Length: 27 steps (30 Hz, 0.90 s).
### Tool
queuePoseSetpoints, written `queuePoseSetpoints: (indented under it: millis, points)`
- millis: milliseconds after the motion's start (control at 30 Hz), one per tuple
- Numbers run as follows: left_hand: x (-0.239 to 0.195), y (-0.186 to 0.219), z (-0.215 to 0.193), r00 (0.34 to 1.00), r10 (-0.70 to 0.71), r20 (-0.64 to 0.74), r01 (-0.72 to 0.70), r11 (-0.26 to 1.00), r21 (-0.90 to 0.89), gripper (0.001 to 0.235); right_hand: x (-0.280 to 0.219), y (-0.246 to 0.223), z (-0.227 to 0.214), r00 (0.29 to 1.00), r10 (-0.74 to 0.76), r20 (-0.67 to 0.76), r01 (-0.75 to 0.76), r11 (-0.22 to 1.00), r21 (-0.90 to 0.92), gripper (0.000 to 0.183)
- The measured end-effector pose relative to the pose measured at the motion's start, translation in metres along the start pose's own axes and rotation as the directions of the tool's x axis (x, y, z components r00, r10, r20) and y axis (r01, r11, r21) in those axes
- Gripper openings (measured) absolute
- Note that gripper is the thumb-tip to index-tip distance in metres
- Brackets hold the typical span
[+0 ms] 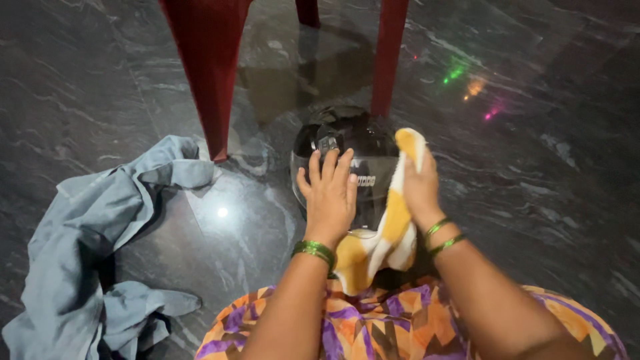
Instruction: The person wipes a red plastic chair with a yellow cloth, cleaning the backrest, seat, and legs. Then the person wipes a black motorcycle helmet with the same cloth.
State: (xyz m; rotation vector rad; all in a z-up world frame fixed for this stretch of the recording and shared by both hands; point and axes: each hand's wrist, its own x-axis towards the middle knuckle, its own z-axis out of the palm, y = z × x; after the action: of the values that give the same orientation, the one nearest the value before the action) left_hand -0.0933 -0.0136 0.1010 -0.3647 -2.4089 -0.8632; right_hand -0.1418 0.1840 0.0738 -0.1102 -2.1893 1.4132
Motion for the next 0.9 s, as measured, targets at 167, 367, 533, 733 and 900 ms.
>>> queuePoseSetpoints:
  millis: [167, 367, 533, 733, 900]
  points:
    - [0.004, 0.001, 0.005, 0.999, 0.007, -0.04, -0.005, 0.999, 0.044, 0.044, -0.024, -0.001, 0.008, 0.978, -0.209, -0.012, 0.201, 0.956, -0.212, 0.058]
    - [0.005, -0.012, -0.009, 0.998, 0.025, -0.051, -0.027, 0.998, -0.055, 0.044, -0.056, -0.031, 0.015, 0.901, -0.392, 0.188, 0.435, 0.824, -0.364, 0.055]
    - [0.01, -0.005, -0.005, 0.999, -0.051, -0.001, 0.05, 0.987, -0.15, 0.035, -0.011, 0.001, -0.006, 0.99, 0.143, 0.002, -0.142, 0.983, 0.118, 0.046]
    - [0.008, -0.015, 0.003, 0.997, -0.011, -0.08, -0.001, 0.99, -0.143, 0.034, -0.055, -0.012, 0.014, 0.937, -0.349, 0.022, 0.334, 0.875, -0.352, 0.057]
    - [0.003, -0.028, 0.007, 0.993, -0.001, -0.116, -0.03, 0.965, -0.261, 0.049, -0.078, -0.029, 0.02, 0.874, -0.43, 0.226, 0.485, 0.774, -0.406, 0.06]
